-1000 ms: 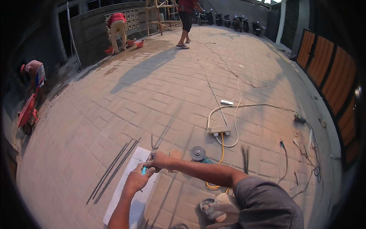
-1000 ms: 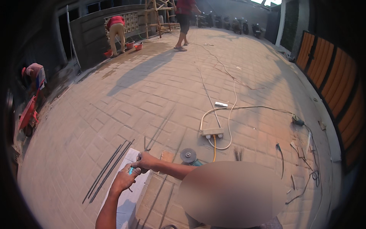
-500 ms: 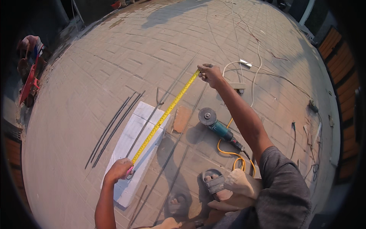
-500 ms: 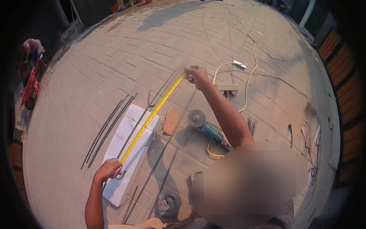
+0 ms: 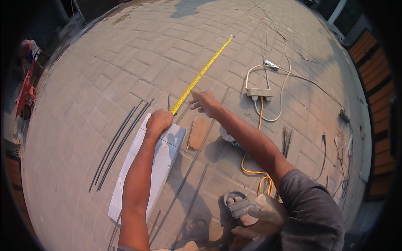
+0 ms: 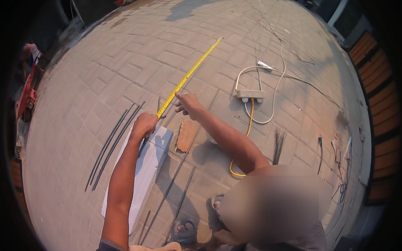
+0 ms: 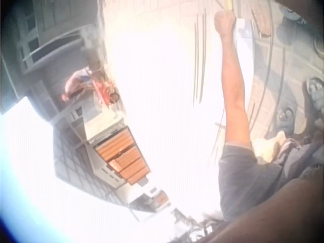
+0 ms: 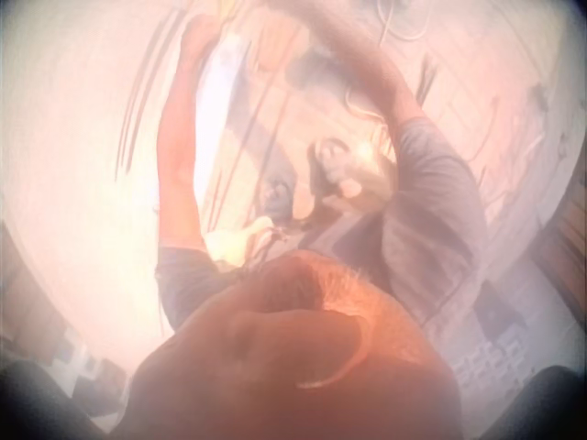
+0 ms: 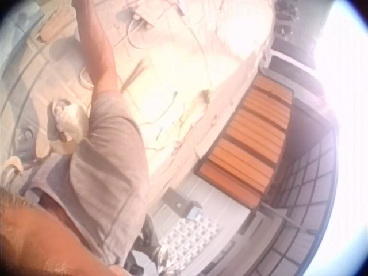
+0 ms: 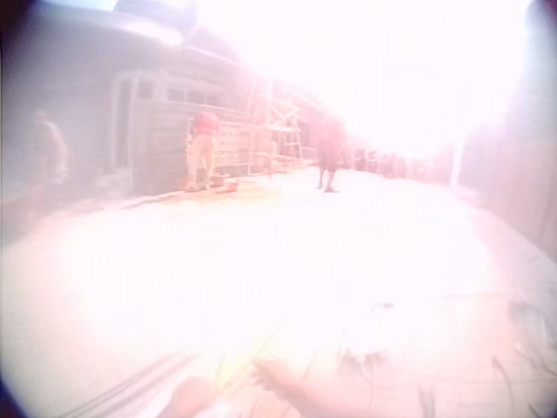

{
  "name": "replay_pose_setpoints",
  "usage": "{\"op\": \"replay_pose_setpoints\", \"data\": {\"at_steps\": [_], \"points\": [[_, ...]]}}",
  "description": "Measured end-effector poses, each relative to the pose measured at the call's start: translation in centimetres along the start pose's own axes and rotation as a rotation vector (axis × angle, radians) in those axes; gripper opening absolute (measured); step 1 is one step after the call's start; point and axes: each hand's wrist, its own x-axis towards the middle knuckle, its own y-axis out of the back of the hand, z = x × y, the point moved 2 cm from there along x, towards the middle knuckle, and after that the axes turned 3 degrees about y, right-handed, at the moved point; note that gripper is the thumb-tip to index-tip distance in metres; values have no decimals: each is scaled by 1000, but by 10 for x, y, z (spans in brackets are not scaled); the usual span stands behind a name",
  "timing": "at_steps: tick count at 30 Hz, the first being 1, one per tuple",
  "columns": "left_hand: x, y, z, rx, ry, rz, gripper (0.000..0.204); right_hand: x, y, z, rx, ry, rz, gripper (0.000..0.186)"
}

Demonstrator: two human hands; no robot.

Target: The person measures metal rods with a tape measure and marks them, then uses an angle grinder to cut the rods to length. The cut pieces are placed on the floor alongside other rods.

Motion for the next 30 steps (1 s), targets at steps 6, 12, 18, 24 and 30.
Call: {"op": "replay_pose_setpoints", "data": {"at_steps": [6,12,18,24,30], "points": [[-1,-5,55,-50,100,-243,48,53,1,27,17,103,174,25],[1,-14,28,-315,215,-139,59,64,-15,37,17,2,115,23],[17,-29,18,-362,137,-58,46,87,-4,32,45,45,217,28],[7,-25,30,-327,155,-153,55,95,13,43,92,-38,284,26],[1,-21,27,-291,141,-12,54,104,10,39,111,-35,289,27]]}}
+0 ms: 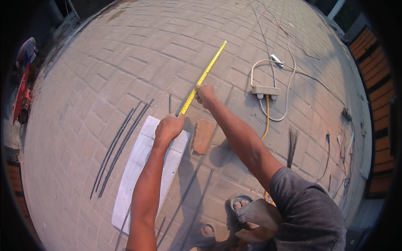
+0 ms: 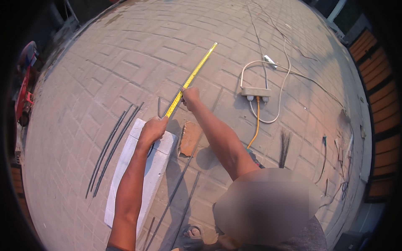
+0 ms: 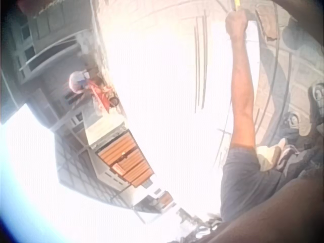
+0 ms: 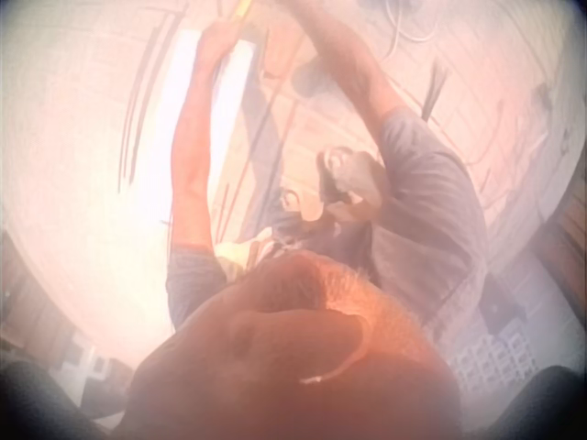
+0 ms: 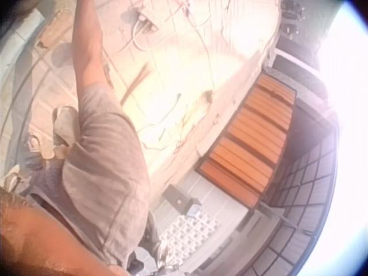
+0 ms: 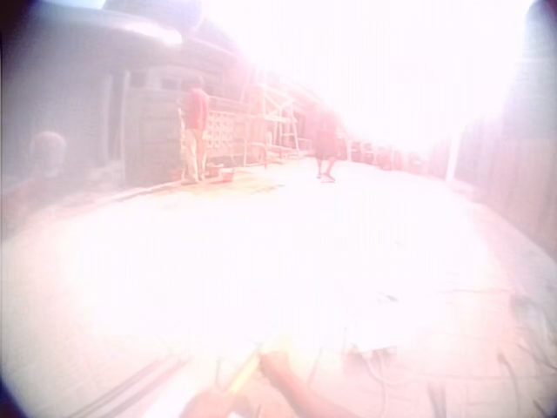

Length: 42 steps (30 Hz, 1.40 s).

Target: The person measures metal rods with a tape measure and marks them, then uses an angle grinder to cut the rods to length. The cut pieces are placed on the floor alongside other rods.

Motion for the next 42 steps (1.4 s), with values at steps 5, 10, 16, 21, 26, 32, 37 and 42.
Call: {"op": "replay_pose_setpoints", "data": {"at_steps": [5,10,16,21,26,32,37,42], "points": [[-20,15,20,46,36,-68,68,6,4,0,9,39,1,28],[-25,19,21,62,35,-63,66,2,-1,-2,5,24,9,27],[-32,15,13,47,-18,7,64,-3,3,1,12,13,-21,26],[-22,19,-12,76,41,-101,65,-7,-2,0,-15,17,-65,25],[-53,32,-78,51,-12,-79,48,-8,15,-2,-158,37,-130,22],[-150,76,-168,-38,231,-168,40,-25,15,-19,-511,140,-333,18],[-179,64,-240,-128,269,-248,32,-108,49,-56,-830,339,-539,23],[-198,66,-255,-34,278,-179,41,-215,52,30,-953,186,-1003,19]]}}
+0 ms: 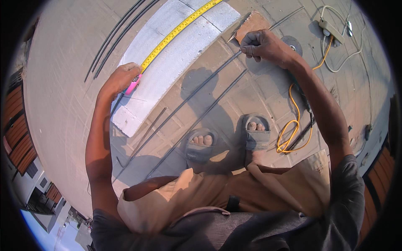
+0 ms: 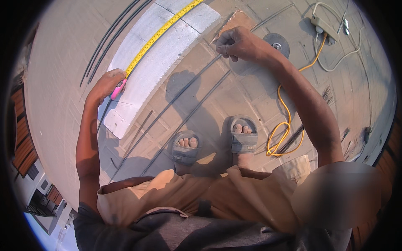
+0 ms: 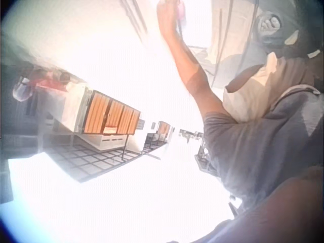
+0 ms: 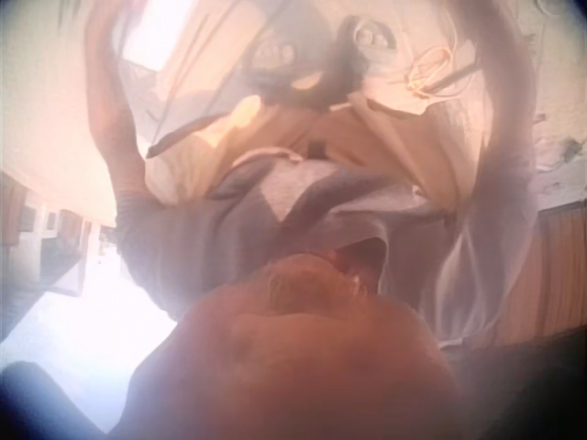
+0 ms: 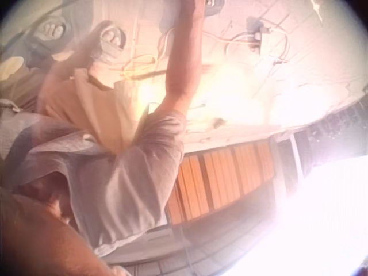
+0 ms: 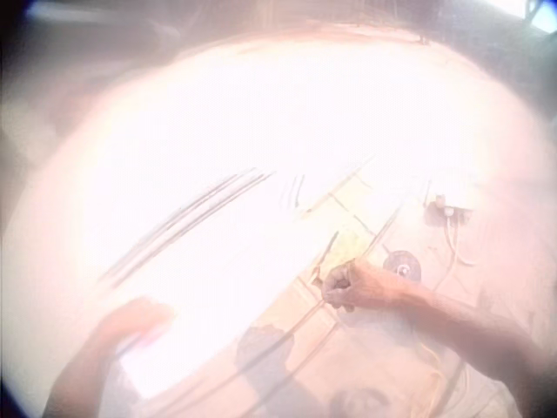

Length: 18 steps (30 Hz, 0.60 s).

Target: The person measures metal rods with a tape measure and marks them, then uses an angle grinder to cut the rods to length. The cut pieces are placed on the floor alongside other rods.

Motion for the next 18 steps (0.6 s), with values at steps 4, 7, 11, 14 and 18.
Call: {"op": "replay_pose_setpoints", "data": {"at_steps": [4,7,11,14,18], "points": [[3,3,-3,85,-1,-12,44,-29,-71,38,-333,135,-210,16],[6,0,5,45,-6,-37,43,-65,-97,48,-433,52,-288,15],[3,-2,5,-31,53,-108,37,-117,-106,75,-561,-63,-290,12],[7,2,1,-18,57,-141,35,-144,-80,113,-613,-207,-166,12],[14,-1,3,-22,36,-121,36,-184,-69,141,-485,-188,-27,13]]}}
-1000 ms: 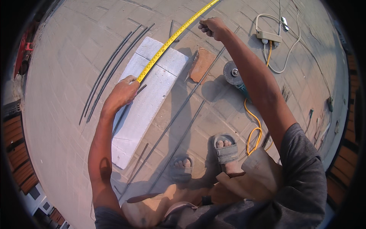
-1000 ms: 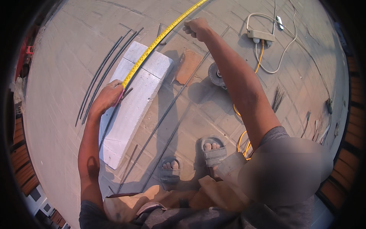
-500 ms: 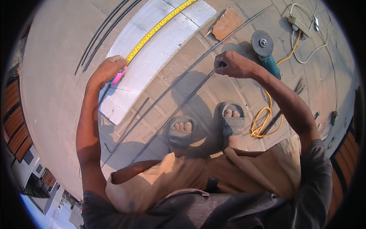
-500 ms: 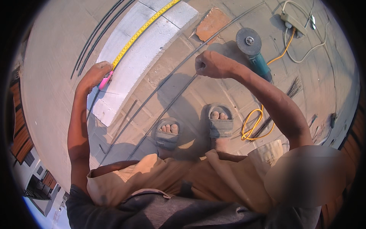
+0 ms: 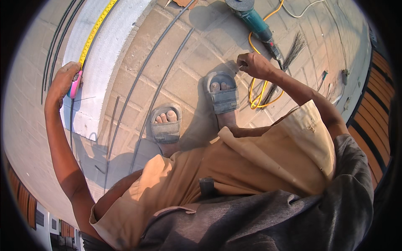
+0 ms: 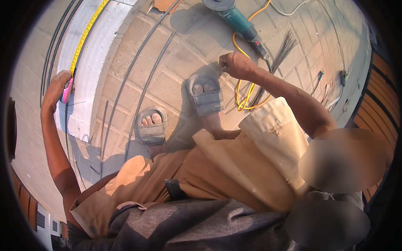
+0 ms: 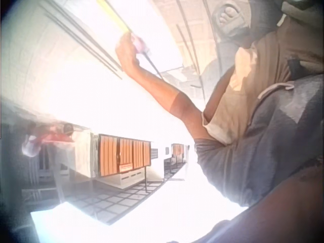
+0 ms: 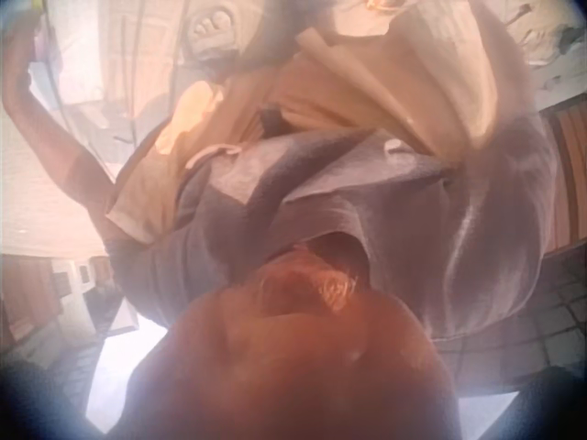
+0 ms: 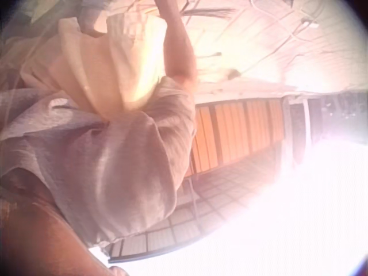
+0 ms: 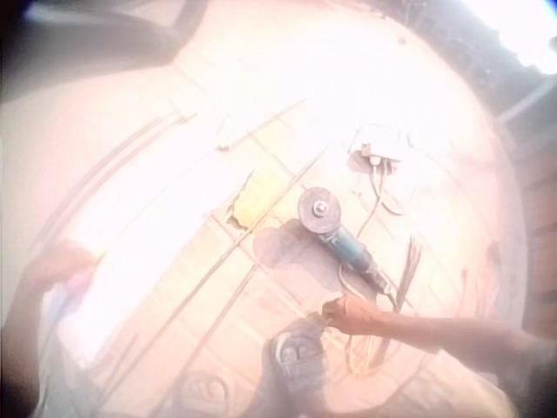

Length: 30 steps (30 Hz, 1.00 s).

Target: The person measures metal rods with a tape measure and marks them, then uses an angle grinder to cut the rods to length. The cut pieces are placed on the floor alongside other rods.

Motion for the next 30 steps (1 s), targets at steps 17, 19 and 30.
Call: {"op": "replay_pose_setpoints", "data": {"at_steps": [17,19,30], "points": [[-2,13,-1,93,-59,116,40,31,8,-61,-185,350,45,8],[-1,20,-4,124,-63,119,41,62,46,-99,-27,387,157,8],[32,22,-14,221,-169,139,35,228,149,-143,259,345,649,14]]}}
